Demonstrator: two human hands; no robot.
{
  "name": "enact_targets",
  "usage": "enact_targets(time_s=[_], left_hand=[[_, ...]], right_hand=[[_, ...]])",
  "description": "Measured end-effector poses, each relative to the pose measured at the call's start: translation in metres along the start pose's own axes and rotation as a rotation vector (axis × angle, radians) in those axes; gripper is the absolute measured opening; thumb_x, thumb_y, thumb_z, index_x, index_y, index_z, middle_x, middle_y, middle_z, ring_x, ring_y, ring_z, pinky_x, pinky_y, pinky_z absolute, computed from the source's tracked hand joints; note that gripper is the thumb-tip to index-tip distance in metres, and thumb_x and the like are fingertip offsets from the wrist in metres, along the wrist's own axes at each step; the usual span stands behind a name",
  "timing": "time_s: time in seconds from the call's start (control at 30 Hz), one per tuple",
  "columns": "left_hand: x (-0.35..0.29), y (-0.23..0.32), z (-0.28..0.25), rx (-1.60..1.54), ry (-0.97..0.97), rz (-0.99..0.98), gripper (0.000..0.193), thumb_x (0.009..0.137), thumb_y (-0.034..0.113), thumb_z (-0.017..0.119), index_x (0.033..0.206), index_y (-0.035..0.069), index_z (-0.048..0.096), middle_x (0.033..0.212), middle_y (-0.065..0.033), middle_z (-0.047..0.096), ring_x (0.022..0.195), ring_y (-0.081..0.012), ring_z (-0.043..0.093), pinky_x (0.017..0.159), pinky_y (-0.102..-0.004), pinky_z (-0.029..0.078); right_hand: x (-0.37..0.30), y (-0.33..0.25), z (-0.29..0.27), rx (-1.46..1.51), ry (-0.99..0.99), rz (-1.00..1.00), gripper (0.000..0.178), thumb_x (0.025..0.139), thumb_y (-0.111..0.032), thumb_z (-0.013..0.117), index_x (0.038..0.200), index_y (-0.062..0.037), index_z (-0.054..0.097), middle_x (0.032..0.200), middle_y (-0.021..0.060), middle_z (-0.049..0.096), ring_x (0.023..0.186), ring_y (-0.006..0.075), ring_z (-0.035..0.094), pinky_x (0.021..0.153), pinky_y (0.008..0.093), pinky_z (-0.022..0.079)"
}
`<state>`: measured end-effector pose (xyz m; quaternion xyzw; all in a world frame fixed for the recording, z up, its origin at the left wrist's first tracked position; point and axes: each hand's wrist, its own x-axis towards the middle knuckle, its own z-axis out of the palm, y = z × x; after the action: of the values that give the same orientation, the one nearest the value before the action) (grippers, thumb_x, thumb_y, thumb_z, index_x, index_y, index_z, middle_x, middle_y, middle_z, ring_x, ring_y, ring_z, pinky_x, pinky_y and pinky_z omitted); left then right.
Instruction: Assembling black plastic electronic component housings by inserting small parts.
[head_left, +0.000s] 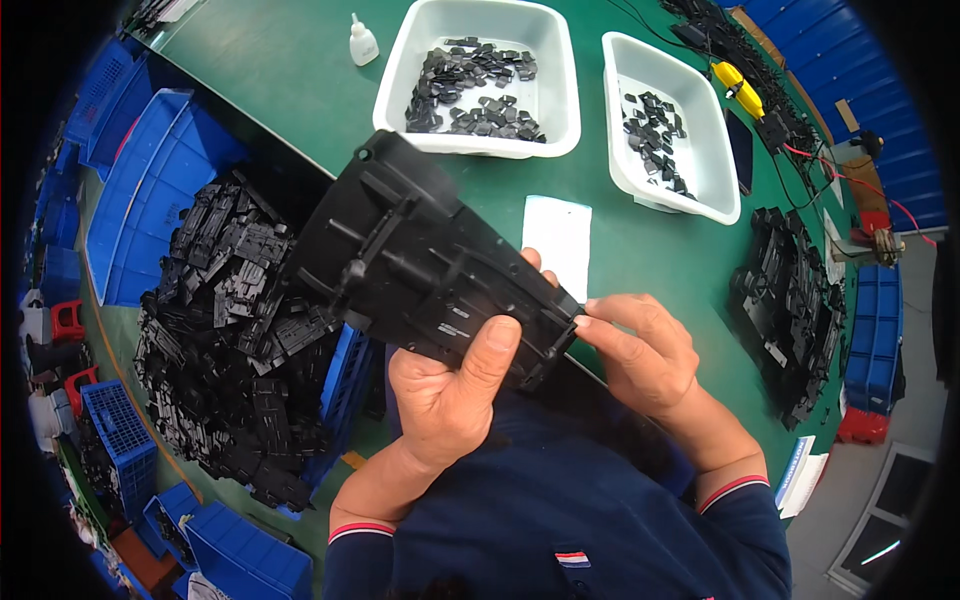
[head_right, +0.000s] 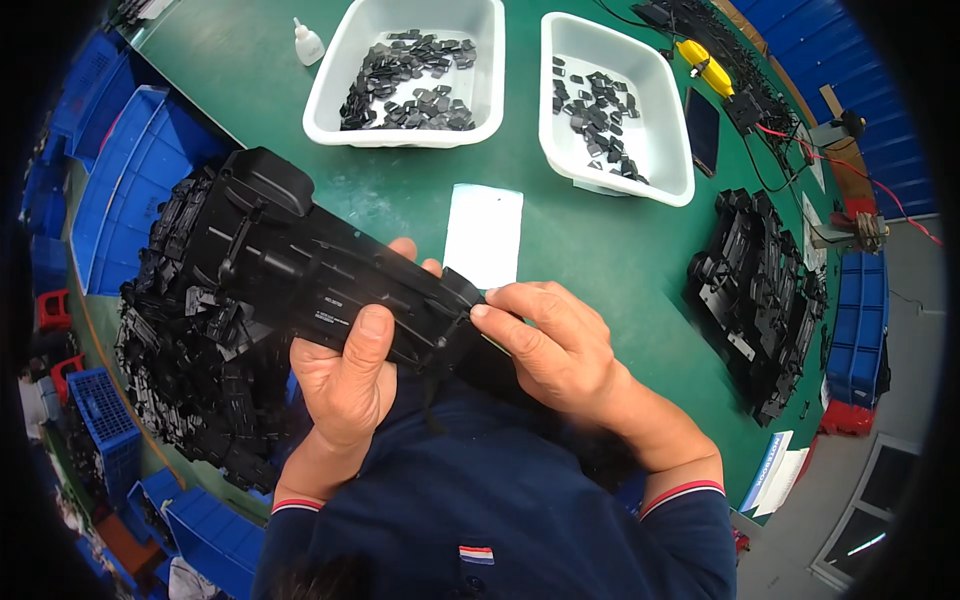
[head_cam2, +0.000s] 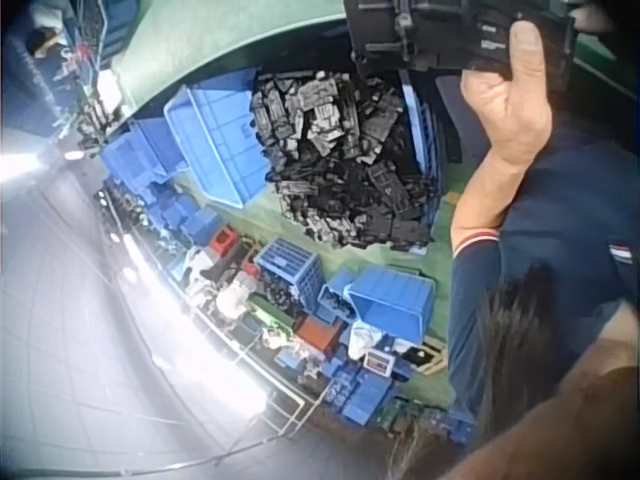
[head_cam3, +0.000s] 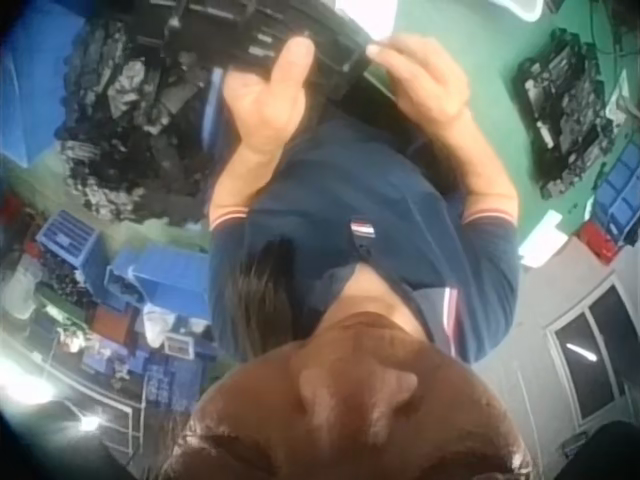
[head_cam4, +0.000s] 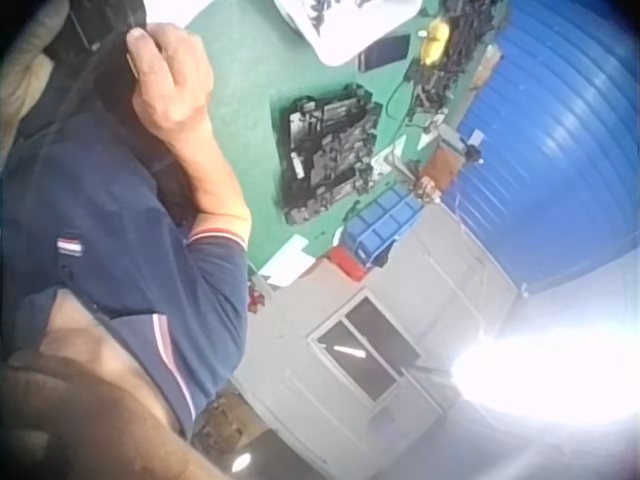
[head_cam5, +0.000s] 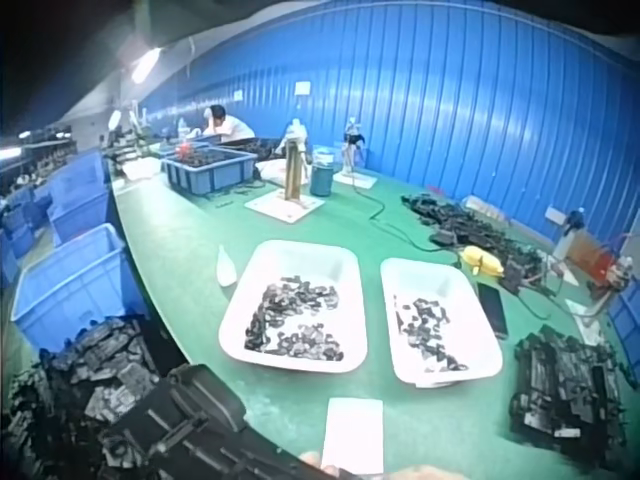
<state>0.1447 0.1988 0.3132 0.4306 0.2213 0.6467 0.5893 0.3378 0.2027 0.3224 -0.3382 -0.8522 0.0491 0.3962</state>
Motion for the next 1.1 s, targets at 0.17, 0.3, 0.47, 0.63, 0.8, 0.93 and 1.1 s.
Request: enact_targets(time_s=[0.17,0.3,0.47,0.63,0.8,0.93,1.1], left_hand=[[0.003,-0.004,0.001,-0.119,0.239,-0.145,0.03,0.094,0.004,0.054,0.124,0.0,0.053,0.12,-0.0163,0.06,0.109,-0.0267,0.061,0.097,-0.0453,0.049],[0.003,-0.011,-0.009,-0.183,0.314,-0.267,0.028,0.095,0.001,0.053,0.123,-0.003,0.054,0.121,-0.0172,0.06,0.107,-0.0257,0.062,0.097,-0.0398,0.049],[0.0,-0.015,-0.01,-0.21,0.325,-0.356,0.026,0.095,0.001,0.053,0.12,-0.003,0.056,0.119,-0.0166,0.061,0.105,-0.0251,0.062,0.095,-0.0394,0.05],[-0.005,-0.017,-0.014,-0.199,0.339,-0.359,0.026,0.095,0.001,0.053,0.12,-0.002,0.057,0.118,-0.0162,0.061,0.104,-0.0245,0.062,0.094,-0.039,0.05],[-0.006,-0.018,-0.016,-0.217,0.347,-0.377,0.026,0.095,0.001,0.053,0.12,-0.002,0.056,0.118,-0.0159,0.061,0.104,-0.024,0.062,0.094,-0.0385,0.05],[-0.008,-0.019,-0.016,-0.205,0.354,-0.384,0.026,0.095,0.001,0.053,0.121,-0.002,0.056,0.119,-0.0158,0.061,0.105,-0.0239,0.062,0.094,-0.0378,0.05],[-0.009,-0.021,-0.015,-0.209,0.339,-0.425,0.028,0.095,0.001,0.052,0.123,-0.002,0.053,0.121,-0.0159,0.059,0.106,-0.0241,0.062,0.094,-0.0375,0.05]], right_hand=[[0.013,0.004,-0.015,0.176,-0.066,0.203,0.032,0.071,0.007,0.07,0.102,-0.0014,0.067,0.092,0.0129,0.066,0.073,0.0255,0.065,0.065,0.0317,0.054],[0.03,0.06,-0.05,-0.056,0.091,0.559,0.013,0.081,-0.001,0.066,0.094,-0.0007,0.07,0.082,0.0113,0.07,0.073,0.0172,0.067,0.068,0.0274,0.053],[0.047,0.142,-0.072,-0.209,-0.039,0.827,0.018,0.078,-0.009,0.069,0.092,0.001,0.071,0.079,0.0132,0.07,0.07,0.0176,0.066,0.068,0.029,0.052],[0.061,0.164,-0.055,-0.243,-0.387,0.972,0.02,0.07,-0.01,0.076,0.086,0.0019,0.073,0.076,0.0113,0.07,0.069,0.0176,0.065,0.068,0.0301,0.051],[0.054,0.174,-0.045,-0.327,-0.394,0.934,0.018,0.069,-0.01,0.075,0.083,0.0015,0.072,0.075,0.012,0.07,0.068,0.0178,0.065,0.066,0.0309,0.051],[0.053,0.171,-0.046,-0.212,-0.322,0.945,0.013,0.071,-0.01,0.071,0.078,0.0004,0.07,0.07,0.0113,0.068,0.067,0.0197,0.065,0.065,0.0323,0.051],[0.051,0.147,-0.062,0.379,0.08,0.987,0.011,0.08,-0.004,0.066,0.09,0.0001,0.064,0.077,0.0042,0.065,0.064,0.0091,0.059,0.058,0.0233,0.048]])
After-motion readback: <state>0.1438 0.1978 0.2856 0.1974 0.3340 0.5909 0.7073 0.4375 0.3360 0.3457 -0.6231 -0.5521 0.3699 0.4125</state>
